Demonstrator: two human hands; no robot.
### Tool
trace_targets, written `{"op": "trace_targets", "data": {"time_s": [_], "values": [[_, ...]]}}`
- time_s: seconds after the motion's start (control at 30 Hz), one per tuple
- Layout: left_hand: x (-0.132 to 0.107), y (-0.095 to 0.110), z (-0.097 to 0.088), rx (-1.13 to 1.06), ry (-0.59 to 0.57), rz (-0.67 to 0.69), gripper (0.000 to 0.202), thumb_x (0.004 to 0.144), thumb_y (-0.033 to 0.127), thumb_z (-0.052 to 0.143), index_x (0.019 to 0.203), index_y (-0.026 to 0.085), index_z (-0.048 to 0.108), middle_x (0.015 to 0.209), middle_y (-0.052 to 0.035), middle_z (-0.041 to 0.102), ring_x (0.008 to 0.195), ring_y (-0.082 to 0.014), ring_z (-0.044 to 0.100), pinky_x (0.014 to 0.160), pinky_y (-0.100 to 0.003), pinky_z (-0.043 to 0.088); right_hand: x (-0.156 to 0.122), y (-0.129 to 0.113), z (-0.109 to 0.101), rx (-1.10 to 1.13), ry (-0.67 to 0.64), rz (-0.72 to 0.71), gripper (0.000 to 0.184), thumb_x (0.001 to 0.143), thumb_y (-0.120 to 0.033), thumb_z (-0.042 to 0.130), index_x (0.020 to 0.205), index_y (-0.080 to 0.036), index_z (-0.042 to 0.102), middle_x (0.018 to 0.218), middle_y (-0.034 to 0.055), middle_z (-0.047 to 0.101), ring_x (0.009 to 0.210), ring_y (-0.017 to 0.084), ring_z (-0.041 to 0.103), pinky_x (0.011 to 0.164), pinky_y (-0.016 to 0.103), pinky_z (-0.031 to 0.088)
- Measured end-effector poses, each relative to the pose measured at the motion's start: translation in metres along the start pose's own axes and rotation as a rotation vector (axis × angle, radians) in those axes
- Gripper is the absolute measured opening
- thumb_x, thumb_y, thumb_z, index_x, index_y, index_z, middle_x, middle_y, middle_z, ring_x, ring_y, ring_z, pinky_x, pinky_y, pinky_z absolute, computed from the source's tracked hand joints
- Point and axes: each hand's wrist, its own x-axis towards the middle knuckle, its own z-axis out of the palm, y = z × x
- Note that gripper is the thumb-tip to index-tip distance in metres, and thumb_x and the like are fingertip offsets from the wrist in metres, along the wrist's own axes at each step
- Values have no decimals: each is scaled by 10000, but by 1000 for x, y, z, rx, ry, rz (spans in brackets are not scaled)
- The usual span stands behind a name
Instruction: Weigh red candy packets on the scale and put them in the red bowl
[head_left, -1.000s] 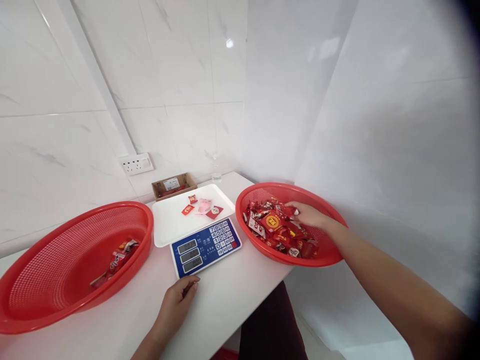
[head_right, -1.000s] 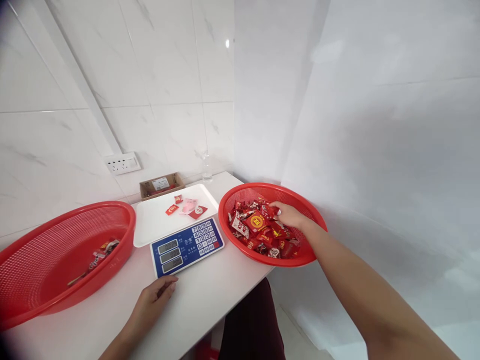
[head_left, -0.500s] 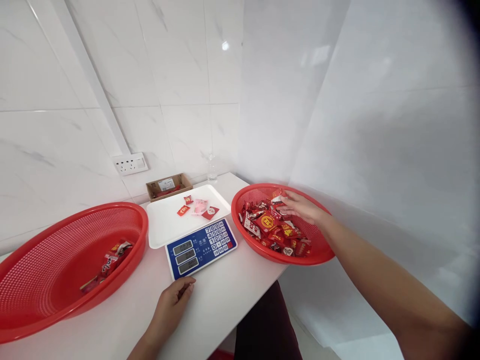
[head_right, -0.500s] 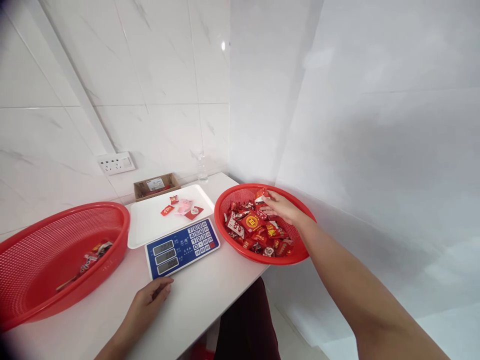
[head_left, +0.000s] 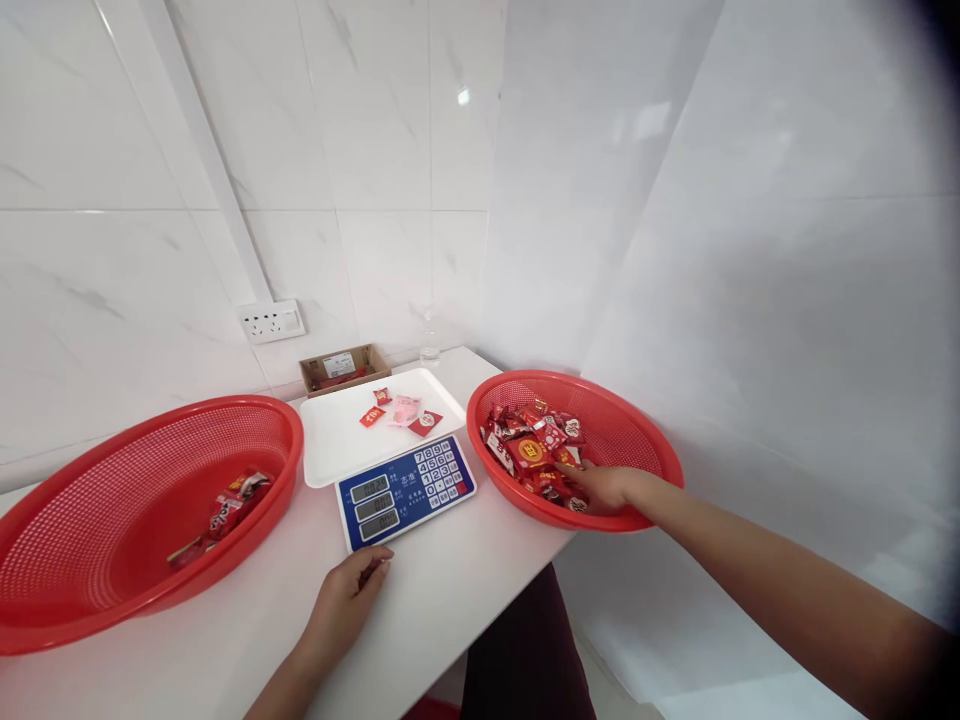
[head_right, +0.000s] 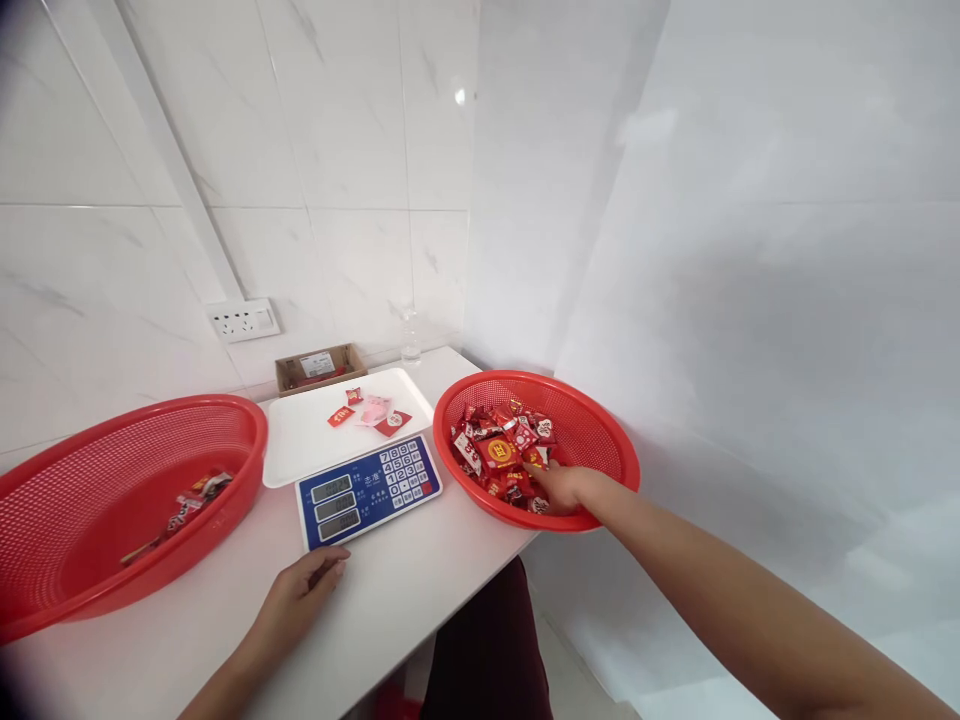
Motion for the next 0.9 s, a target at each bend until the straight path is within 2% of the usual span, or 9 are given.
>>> {"op": "trace_targets", "data": {"time_s": [0.07,0.1,0.23,0.3,0.47,0.57,0.67,0.73,0.9], "values": [[0,-1,1,4,-1,2,305,774,439,468,882,204,630,815,-20,668,764,-199,611,678,-287,480,-1,-7,2,-41,16,26,922,588,-264,672,1397,-207,235,1429,221,225,1106,376,490,839,445,410],[0,-1,1,6,-3,3,306,776,438,465,886,203,627,815,-20,667,764,-198,610,678,-286,479,0,-8,2,-51,21,35,925,595,-229,660,1404,-208,211,1417,224,251,1090,367,505,824,431,418],[0,-3,1,16,-14,9,299,787,429,453,902,207,618,846,-18,663,788,-193,606,704,-285,471,3,-6,-1,-52,30,88,997,588,-123,631,1422,-167,86,1189,214,540,962,318,591,723,364,455],[0,-4,1,20,-16,6,295,793,421,448,904,205,616,847,-17,661,786,-191,605,710,-287,469,5,-3,-3,-46,45,119,1008,585,-102,620,1423,-144,62,1116,203,591,924,314,605,692,360,458],[-1,-9,2,-3,-17,17,288,806,403,438,915,197,609,844,-22,655,799,-188,600,721,-288,466,7,1,-8,-12,110,108,926,557,-67,612,1395,-115,220,1082,200,612,942,330,593,705,375,453],[-2,-11,2,-6,-21,26,277,812,388,437,918,199,609,844,-23,649,786,-183,593,720,-286,461,6,-3,-10,43,120,55,827,603,-83,569,1375,-124,276,1052,173,631,912,290,613,689,336,464],[-2,-11,2,-19,-13,28,269,808,379,444,911,199,615,839,-21,646,775,-178,589,714,-281,459,4,-10,-7,99,90,6,804,626,-146,586,1374,-162,289,883,116,681,767,274,644,619,331,474],[-3,-11,2,-26,-9,27,265,807,369,446,910,195,617,833,-24,645,765,-176,584,707,-280,457,4,-13,-5,120,83,-1,823,589,-124,608,1360,-163,324,782,100,686,693,286,644,587,346,472],[-3,-10,3,-29,-15,19,263,803,360,444,907,194,619,832,-27,641,744,-174,573,691,-282,450,11,-6,-22,174,223,-1,747,488,-11,599,1207,-198,525,838,119,675,811,353,625,698,429,461]]}}
